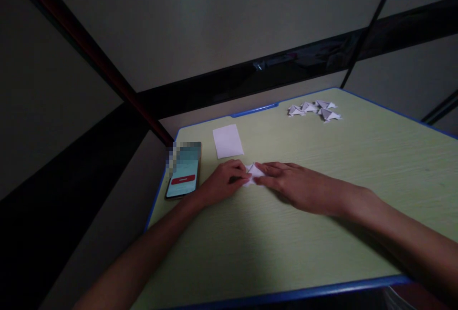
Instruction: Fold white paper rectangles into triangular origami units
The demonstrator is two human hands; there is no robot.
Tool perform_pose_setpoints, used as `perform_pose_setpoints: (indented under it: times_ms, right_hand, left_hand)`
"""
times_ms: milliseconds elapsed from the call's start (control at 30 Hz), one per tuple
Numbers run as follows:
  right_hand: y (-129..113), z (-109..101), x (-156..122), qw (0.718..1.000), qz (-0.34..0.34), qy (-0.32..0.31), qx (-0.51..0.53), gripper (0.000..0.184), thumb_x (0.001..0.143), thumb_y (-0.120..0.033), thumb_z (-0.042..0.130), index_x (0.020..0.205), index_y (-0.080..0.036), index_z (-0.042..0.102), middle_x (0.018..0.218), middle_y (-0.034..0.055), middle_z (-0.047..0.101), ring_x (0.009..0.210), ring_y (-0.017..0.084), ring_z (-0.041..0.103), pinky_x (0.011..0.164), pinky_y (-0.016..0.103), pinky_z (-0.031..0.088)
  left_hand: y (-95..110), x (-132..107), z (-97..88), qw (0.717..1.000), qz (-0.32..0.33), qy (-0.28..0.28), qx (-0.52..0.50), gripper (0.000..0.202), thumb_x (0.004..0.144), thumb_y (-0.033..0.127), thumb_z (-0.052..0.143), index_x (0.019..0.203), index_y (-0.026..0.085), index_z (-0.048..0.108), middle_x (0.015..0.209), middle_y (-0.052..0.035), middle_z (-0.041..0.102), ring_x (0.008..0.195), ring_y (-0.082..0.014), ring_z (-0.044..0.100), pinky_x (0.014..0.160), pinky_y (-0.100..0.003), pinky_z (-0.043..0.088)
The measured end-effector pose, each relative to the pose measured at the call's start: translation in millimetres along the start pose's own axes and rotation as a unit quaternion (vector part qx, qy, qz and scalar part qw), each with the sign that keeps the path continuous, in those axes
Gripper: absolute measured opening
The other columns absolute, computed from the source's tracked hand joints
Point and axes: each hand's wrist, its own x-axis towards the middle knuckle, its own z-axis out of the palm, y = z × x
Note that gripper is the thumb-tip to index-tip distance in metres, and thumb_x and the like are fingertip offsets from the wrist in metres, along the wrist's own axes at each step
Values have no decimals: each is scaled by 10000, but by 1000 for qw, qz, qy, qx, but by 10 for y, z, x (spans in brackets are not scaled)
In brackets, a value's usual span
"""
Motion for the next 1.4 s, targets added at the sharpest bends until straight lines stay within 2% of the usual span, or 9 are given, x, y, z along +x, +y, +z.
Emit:
perform_pose_setpoints:
  times_ms: [333, 533, 700, 867, 1100, 1400]
  right_hand:
    - [17, 14, -12, 1000, -10, 18, 10, 411, 789, -39, 355, 1168, -167, 446, 1286, 146, 379, 1153, 226, 386, 902, 401, 376]
    - [10, 16, -8, 1000, -15, 22, 12, 406, 780, -34, 365, 1153, -164, 458, 1245, 146, 427, 1121, 225, 417, 883, 402, 388]
    - [3, 6, -9, 1000, -15, 24, 3, 411, 790, -41, 347, 1173, -158, 442, 1245, 148, 425, 1127, 232, 408, 886, 396, 389]
    - [-8, -19, 2, 1000, -19, 18, 0, 405, 793, -53, 355, 1171, -165, 449, 1236, 143, 434, 1109, 234, 422, 865, 395, 403]
    - [-34, -34, 3, 999, -18, 33, 0, 421, 777, -24, 345, 1165, -144, 458, 1188, 160, 478, 1083, 227, 450, 870, 388, 402]
    - [-51, -49, 2, 1000, -1, 10, -27, 422, 791, -44, 348, 1193, -145, 423, 1249, 174, 416, 1123, 246, 418, 888, 399, 389]
  left_hand:
    - [17, -2, -33, 998, 35, -33, 41, 224, 800, 220, 421, 777, 147, 631, 785, -46, 530, 777, -117, 486, 716, -254, 406]
    - [1, -18, -39, 998, 54, -25, 37, 206, 800, 218, 425, 848, 179, 623, 1129, -82, 498, 1054, -144, 435, 891, -333, 354]
    - [-2, -44, -67, 994, 49, -42, 88, 227, 809, 243, 413, 922, 201, 605, 1184, -67, 506, 1137, -157, 391, 944, -382, 313]
    - [41, -53, -85, 990, 47, -74, 111, 250, 819, 222, 386, 987, 187, 569, 1211, -75, 484, 1150, -151, 383, 957, -370, 309]
    - [95, -70, -75, 986, 58, -79, 132, 283, 817, 199, 377, 1074, 191, 496, 1223, -70, 470, 1153, -152, 373, 966, -388, 298]
    - [144, -108, -136, 980, 53, -115, 155, 314, 821, 220, 372, 1115, 190, 480, 1222, -74, 472, 1154, -154, 371, 991, -402, 238]
